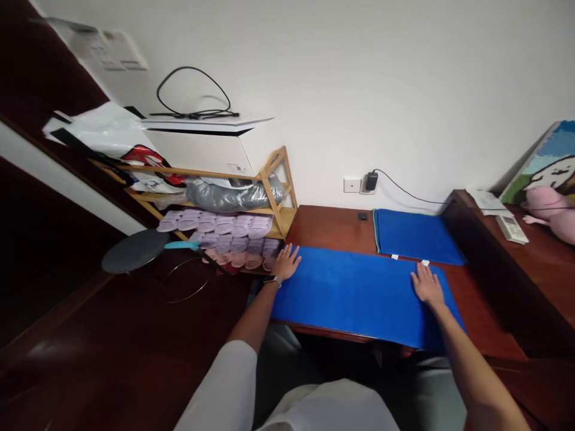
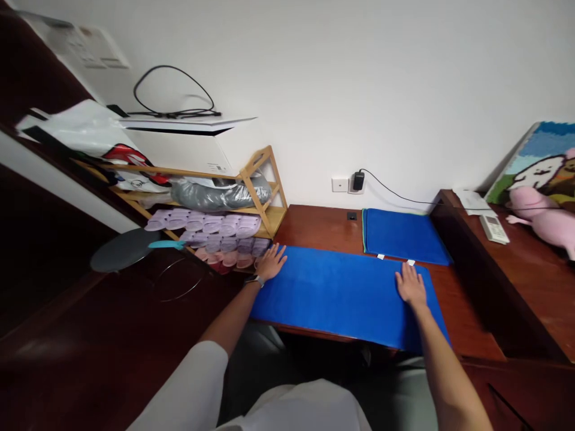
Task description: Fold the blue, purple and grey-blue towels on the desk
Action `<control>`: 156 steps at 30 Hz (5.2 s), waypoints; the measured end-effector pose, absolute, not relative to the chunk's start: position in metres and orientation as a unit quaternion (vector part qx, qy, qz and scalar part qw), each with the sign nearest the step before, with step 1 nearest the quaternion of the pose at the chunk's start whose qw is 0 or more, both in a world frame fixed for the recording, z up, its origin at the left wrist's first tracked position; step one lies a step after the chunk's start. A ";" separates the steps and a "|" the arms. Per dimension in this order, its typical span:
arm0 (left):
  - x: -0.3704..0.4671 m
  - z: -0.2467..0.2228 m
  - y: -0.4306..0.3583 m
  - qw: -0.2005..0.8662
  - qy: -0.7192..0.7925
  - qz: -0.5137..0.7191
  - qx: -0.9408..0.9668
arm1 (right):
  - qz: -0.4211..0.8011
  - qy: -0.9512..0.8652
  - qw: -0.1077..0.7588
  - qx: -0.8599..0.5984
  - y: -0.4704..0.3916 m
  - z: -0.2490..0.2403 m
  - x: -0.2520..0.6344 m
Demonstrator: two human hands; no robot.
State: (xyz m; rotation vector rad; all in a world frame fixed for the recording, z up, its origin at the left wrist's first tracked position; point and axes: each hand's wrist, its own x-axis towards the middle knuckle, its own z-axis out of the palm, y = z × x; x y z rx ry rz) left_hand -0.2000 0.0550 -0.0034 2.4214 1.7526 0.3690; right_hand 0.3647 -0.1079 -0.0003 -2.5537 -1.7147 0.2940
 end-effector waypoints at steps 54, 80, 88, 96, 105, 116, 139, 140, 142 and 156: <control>-0.095 0.016 -0.089 0.045 0.394 0.148 0.906 | 0.114 -0.724 0.132 -0.668 -0.152 0.031 0.120; -0.249 0.002 -0.121 -0.027 0.548 0.180 0.817 | 0.035 -0.534 0.145 -0.832 -0.227 0.002 0.301; -0.242 -0.001 -0.129 -0.032 0.561 0.159 0.812 | 0.110 -0.748 0.155 -0.636 -0.180 0.025 0.090; -0.247 -0.004 -0.129 -0.033 0.563 0.158 0.810 | 0.093 -0.689 0.097 -0.713 -0.196 0.001 0.182; -0.248 -0.010 -0.126 -0.021 0.566 0.145 0.811 | 0.084 -0.467 0.063 -0.878 -0.264 -0.022 0.405; -0.203 0.038 -0.015 0.008 0.480 0.168 0.861 | 0.037 -0.642 0.126 -0.756 -0.143 0.019 0.283; -0.203 0.003 0.054 0.048 0.577 0.058 0.813 | 0.095 -0.530 0.034 -0.842 -0.129 -0.016 0.435; -0.204 0.003 0.054 0.047 0.579 0.057 0.812 | 0.101 -0.528 0.031 -0.843 -0.128 -0.013 0.436; -0.204 0.005 0.054 0.047 0.583 0.058 0.809 | 0.118 -0.519 0.021 -0.846 -0.125 -0.005 0.435; -0.051 0.007 -0.006 0.063 0.420 0.123 0.897 | 0.096 -0.748 0.070 -0.653 -0.064 0.031 0.143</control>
